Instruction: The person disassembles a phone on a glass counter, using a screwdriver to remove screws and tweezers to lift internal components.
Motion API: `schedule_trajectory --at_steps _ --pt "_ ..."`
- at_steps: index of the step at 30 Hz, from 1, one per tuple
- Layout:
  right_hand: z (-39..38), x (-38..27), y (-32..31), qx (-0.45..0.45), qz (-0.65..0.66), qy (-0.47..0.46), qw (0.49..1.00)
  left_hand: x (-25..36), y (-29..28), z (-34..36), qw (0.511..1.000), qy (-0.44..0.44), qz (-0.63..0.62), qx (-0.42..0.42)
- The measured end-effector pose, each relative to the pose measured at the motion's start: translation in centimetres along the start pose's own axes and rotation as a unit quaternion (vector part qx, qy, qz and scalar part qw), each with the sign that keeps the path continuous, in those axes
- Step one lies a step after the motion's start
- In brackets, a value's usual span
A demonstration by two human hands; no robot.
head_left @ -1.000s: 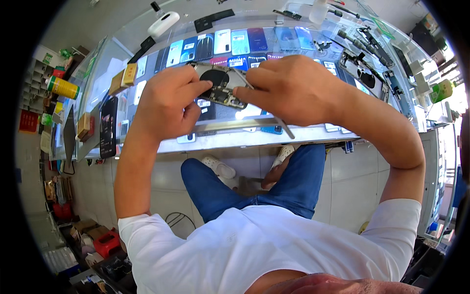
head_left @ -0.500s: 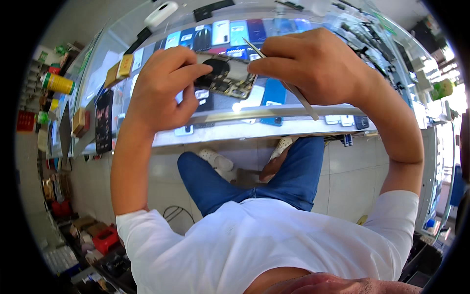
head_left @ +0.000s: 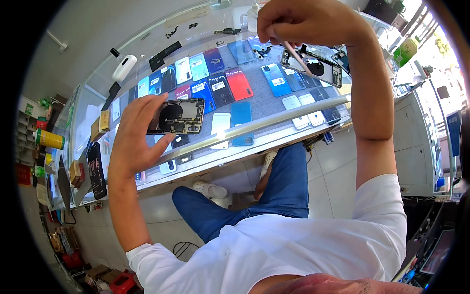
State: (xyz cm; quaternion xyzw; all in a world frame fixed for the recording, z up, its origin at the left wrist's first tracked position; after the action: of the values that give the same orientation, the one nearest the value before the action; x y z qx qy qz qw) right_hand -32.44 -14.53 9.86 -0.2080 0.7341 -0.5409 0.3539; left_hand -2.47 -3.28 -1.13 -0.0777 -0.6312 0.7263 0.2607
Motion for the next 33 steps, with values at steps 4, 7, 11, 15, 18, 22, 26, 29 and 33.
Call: schedule_trajectory --at_steps 4,7,11,15,18,22,26,29,33 --pt "2.1 0.9 4.7 -0.077 -0.026 0.024 0.996 0.4 -0.2 -0.2 0.999 0.012 0.035 0.008" --pt "1.7 -0.2 7.0 -0.028 -0.107 -0.046 0.993 0.6 -0.5 0.2 0.999 0.015 0.037 0.013" --pt "1.0 -1.5 8.7 -0.011 -0.183 -0.038 0.982 0.4 -0.4 0.1 1.0 -0.006 0.02 0.018" --pt "0.6 -1.0 8.7 0.03 -0.263 0.0 0.964 0.2 -0.3 0.0 0.998 -0.014 0.045 0.049" --pt "0.9 -1.3 8.7 0.025 -0.29 0.041 0.956 0.3 -0.1 -0.2 0.994 -0.064 0.07 0.051" --pt "0.4 -1.9 8.5 0.054 -0.321 0.051 0.944 0.0 -0.1 -0.8 0.987 -0.115 0.096 0.054" --pt "0.9 -3.5 8.3 0.127 -0.344 0.026 0.93 0.5 -0.7 -1.9 0.976 -0.201 0.079 0.012" --pt "1.7 -6.5 9.8 0.14 -0.201 -0.155 0.957 1.1 -1.4 -2.9 0.974 -0.225 0.032 0.019" --pt "2.4 -8.9 12.5 0.134 -0.082 -0.27 0.95 2.6 -1.2 -4.0 0.982 -0.183 0.003 0.037"
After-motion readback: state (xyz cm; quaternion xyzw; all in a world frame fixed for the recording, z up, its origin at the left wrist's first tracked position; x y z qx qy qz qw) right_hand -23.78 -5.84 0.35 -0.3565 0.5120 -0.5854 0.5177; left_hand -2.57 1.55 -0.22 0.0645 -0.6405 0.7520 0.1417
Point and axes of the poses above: each hand's wrist, its own z-axis towards the middle knuckle, its own y-axis out of the palm, x = y × z, the point moved 7 cm from there along z, towards the middle knuckle, and after that the axes turned 8 degrees about -x, right-handed, at the moved point
